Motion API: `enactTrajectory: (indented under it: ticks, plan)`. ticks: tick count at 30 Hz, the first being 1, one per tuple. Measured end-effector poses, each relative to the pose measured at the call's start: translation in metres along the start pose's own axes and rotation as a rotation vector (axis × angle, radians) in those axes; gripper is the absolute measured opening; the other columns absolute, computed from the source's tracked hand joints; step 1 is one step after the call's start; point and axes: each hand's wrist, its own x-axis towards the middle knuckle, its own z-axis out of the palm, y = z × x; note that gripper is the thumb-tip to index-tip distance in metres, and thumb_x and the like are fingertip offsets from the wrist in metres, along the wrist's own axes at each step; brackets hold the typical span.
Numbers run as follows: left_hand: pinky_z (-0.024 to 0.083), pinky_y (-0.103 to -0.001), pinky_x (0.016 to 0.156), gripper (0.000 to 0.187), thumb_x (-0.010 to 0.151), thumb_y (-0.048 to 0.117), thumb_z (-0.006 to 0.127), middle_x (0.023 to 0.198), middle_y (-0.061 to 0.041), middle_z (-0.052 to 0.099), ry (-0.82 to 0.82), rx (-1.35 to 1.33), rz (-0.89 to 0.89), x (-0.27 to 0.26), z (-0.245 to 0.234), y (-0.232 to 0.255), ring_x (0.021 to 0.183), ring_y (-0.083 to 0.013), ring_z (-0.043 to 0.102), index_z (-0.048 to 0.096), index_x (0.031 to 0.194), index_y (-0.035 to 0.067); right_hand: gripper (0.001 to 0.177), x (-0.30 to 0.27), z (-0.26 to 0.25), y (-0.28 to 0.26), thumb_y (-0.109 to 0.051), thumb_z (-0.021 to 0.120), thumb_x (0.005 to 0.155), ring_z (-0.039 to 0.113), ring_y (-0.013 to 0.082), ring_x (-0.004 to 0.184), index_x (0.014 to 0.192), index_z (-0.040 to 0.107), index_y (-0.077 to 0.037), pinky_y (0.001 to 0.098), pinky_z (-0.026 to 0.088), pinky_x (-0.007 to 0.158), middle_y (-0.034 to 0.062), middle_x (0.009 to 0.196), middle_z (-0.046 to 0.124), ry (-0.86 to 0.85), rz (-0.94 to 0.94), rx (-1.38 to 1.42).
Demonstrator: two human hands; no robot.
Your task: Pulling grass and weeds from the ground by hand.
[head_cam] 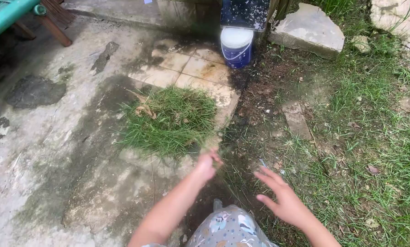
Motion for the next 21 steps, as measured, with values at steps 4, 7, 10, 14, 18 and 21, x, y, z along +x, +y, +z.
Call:
enactTrajectory:
  ticks: [4,7,10,14,18,21]
  plan:
    - [0.056,-0.039,0.070,0.026,0.097,0.000,0.043,0.102,-0.007,0.064,0.161,0.099,0.255,0.041,-0.046,0.098,0.063,-0.0136,0.050,0.059,0.117,0.005,0.056,-0.033,-0.023,0.077,-0.030,0.072,0.087,0.061,0.0237,0.126,0.140,0.058,-0.022,0.0393,0.053,0.102,0.0043,0.147,0.054,0.101,0.179,-0.081]
    - [0.062,-0.047,0.077,0.048,0.102,0.031,0.047,0.126,-0.021,0.054,0.174,0.388,0.443,0.050,-0.066,0.191,0.094,-0.0287,0.069,0.042,0.137,-0.003,0.050,-0.059,-0.038,0.126,-0.031,0.071,0.089,0.072,0.0194,0.107,0.137,0.063,-0.022,0.0357,0.063,0.093,0.0052,0.129,0.066,0.111,0.391,0.021]
    - [0.045,-0.051,0.103,0.119,0.084,0.047,0.080,0.153,-0.030,0.005,0.844,0.653,0.479,0.008,-0.045,0.233,0.125,-0.0422,0.042,-0.005,0.157,0.010,0.048,-0.077,-0.041,0.154,-0.032,0.073,0.091,0.074,0.0213,0.098,0.136,0.065,-0.020,0.0372,0.064,0.088,0.0064,0.117,0.075,0.139,0.525,0.055]
    - [0.039,-0.056,0.107,0.093,0.092,0.034,0.073,0.152,-0.031,0.018,1.121,0.783,0.654,0.041,-0.050,0.157,0.134,-0.0398,0.038,0.012,0.151,-0.003,0.049,-0.073,-0.040,0.160,-0.035,0.075,0.090,0.073,0.0219,0.097,0.135,0.065,-0.021,0.0375,0.063,0.088,0.0048,0.117,0.079,0.112,0.568,-0.035]
    - [0.042,-0.050,0.105,0.034,0.091,-0.003,0.055,0.127,-0.023,0.060,0.382,1.578,1.137,0.064,-0.026,0.019,0.119,-0.0343,0.057,0.058,0.125,-0.003,0.048,-0.066,-0.037,0.159,-0.038,0.076,0.090,0.075,0.0185,0.103,0.134,0.066,-0.023,0.0361,0.062,0.091,0.0038,0.120,0.078,0.049,0.589,-0.082]
    - [0.039,-0.056,0.107,0.055,0.078,-0.005,0.049,0.129,-0.012,0.068,-0.135,1.727,1.406,0.110,-0.028,-0.058,0.124,-0.0330,0.059,0.064,0.127,0.015,0.047,-0.061,-0.033,0.171,-0.037,0.075,0.090,0.074,0.0184,0.105,0.134,0.066,-0.022,0.0358,0.062,0.092,0.0037,0.121,0.079,0.035,0.606,-0.043]
